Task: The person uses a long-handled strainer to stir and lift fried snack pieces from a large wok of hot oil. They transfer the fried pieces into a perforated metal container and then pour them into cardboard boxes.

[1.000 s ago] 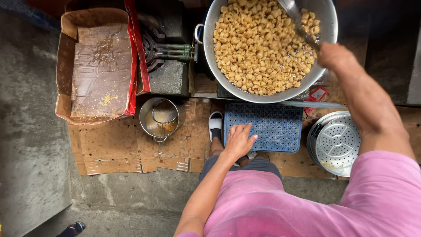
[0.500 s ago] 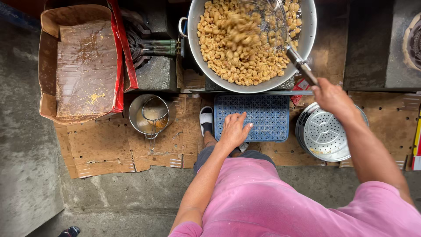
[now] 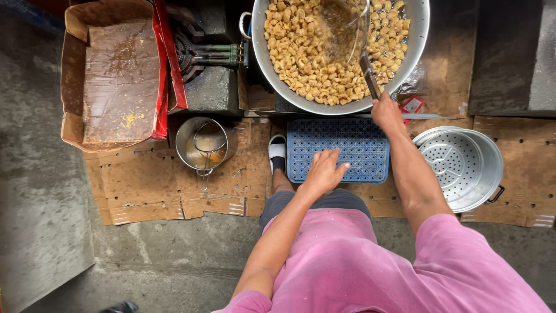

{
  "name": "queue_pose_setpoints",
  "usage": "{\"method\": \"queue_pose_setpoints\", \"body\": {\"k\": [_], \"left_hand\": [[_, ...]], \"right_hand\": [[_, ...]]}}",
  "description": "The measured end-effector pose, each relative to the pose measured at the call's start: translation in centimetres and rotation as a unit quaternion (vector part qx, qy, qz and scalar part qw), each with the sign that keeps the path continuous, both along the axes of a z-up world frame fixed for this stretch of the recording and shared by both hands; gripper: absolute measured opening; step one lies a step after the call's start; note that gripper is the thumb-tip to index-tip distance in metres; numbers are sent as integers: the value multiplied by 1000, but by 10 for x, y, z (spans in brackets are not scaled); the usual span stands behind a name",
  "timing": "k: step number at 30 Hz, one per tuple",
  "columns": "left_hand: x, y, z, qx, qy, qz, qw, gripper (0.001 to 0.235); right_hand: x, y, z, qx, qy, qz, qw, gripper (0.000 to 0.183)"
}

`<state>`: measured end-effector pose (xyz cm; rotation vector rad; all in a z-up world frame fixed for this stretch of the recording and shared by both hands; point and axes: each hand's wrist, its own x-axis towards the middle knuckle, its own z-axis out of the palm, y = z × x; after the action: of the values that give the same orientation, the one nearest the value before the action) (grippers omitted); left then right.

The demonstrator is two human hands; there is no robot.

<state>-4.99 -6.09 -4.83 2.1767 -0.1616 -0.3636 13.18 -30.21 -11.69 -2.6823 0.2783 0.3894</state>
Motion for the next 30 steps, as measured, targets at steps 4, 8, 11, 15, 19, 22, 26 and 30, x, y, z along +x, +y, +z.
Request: {"method": "queue_pose_setpoints", "body": {"k": [4,8,11,15,19,22,26,30], "left_hand": [[1,-42,-29,-25,77,-27,996,78],[10,-96,-65,-68,130,-72,987,100],[7,-131,-83,-210,229,-61,949,111],[7,-137,-99,-378,253,-80,887,106],[0,-94,-102,-284,392,-41,874,113],[9,-49,-93,-164,355,-5,920,109],[29,23,-78,-135,200,13,970,94],[48,76,-41,-125,209,-11,970,91]], "right_hand": [[-42,6,15,50,8,-65,997,36],[-75,-2,23,90,-97,-68,989,49],[-93,-7,14,72,-166,-55,982,54],[-114,2,-11,-7,-243,-66,968,58],[-126,41,-44,22,-52,-207,977,48],[-108,87,-68,93,-31,-251,963,38],[-85,150,-79,190,-50,-286,938,30],[-72,195,-55,260,-49,-323,909,31]]}}
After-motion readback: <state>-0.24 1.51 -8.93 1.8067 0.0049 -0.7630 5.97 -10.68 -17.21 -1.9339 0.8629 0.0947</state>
